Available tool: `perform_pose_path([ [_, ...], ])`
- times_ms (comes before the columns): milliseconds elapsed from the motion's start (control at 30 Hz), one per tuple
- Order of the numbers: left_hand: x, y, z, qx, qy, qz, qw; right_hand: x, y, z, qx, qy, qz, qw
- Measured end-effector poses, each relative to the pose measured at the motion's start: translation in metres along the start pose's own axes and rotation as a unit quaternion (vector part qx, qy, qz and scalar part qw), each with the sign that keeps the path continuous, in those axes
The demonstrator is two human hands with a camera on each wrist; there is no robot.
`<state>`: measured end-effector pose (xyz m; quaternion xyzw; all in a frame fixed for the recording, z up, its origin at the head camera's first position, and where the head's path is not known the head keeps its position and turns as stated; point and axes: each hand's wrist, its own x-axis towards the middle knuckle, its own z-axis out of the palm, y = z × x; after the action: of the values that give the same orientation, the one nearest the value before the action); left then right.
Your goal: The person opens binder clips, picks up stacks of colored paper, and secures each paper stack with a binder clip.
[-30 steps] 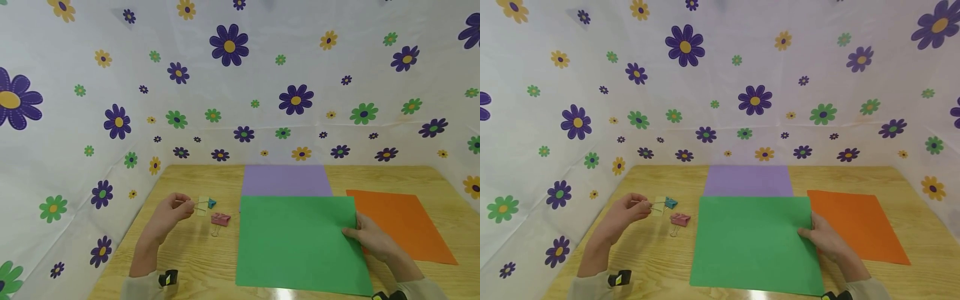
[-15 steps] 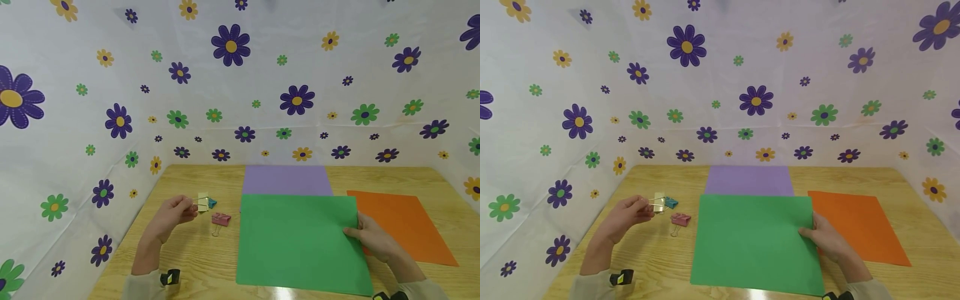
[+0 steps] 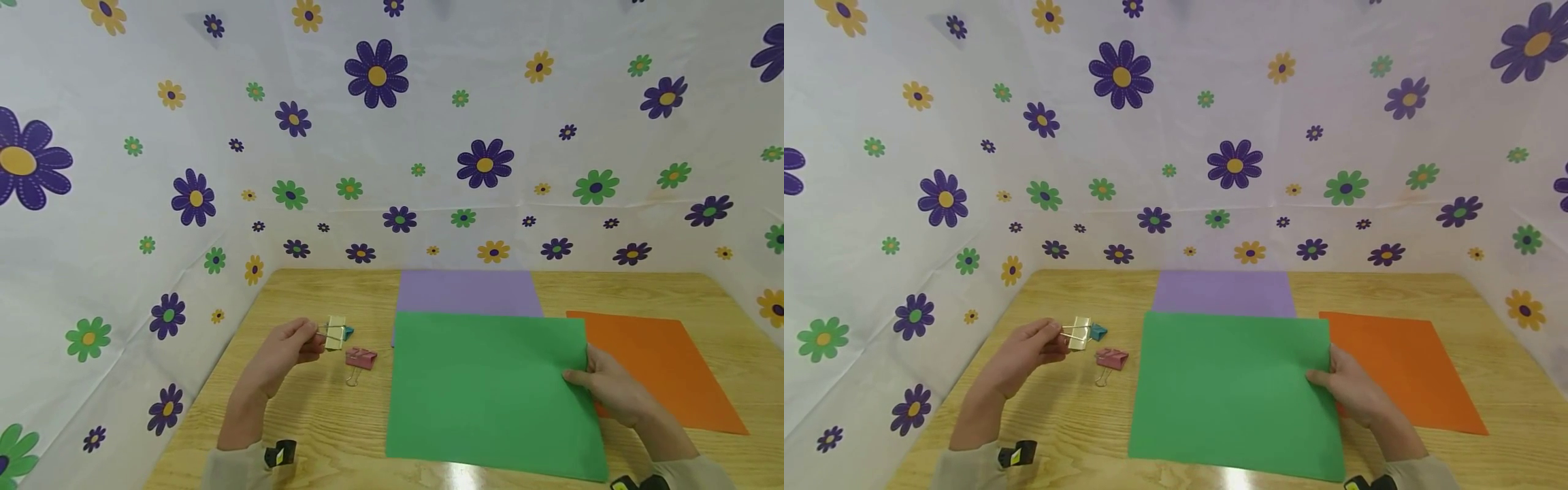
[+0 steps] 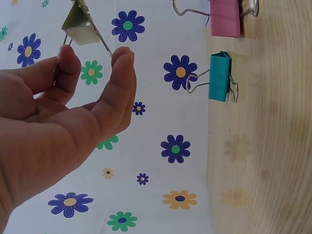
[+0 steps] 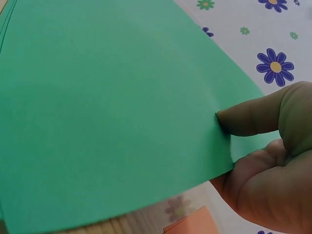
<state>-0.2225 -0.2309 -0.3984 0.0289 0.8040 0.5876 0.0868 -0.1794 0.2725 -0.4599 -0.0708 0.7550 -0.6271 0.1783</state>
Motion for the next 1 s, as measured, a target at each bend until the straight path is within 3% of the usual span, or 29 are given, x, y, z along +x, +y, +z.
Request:
perform_pose_path([
  [467, 0.0003, -0.0015, 0.0039, -0.015, 0.007, 0.008, 0.9998, -0.0015, -0.0023, -0.0011, 0.006, 0.002, -0.015, 1.000],
  [700, 0.0007, -0.0023, 0.0049, -0.011, -0.006, 0.000, 0.9999, -0.0007, -0.0033, -0.0028, 0.015, 0.006, -0.018, 1.000],
  [1000, -0.0017, 0.0008, 0.0057, -0.024, -0.029, 0.022, 0.9991, -0.0009, -0.0050, -0.0042, 0.026, 0.006, -0.023, 0.999],
])
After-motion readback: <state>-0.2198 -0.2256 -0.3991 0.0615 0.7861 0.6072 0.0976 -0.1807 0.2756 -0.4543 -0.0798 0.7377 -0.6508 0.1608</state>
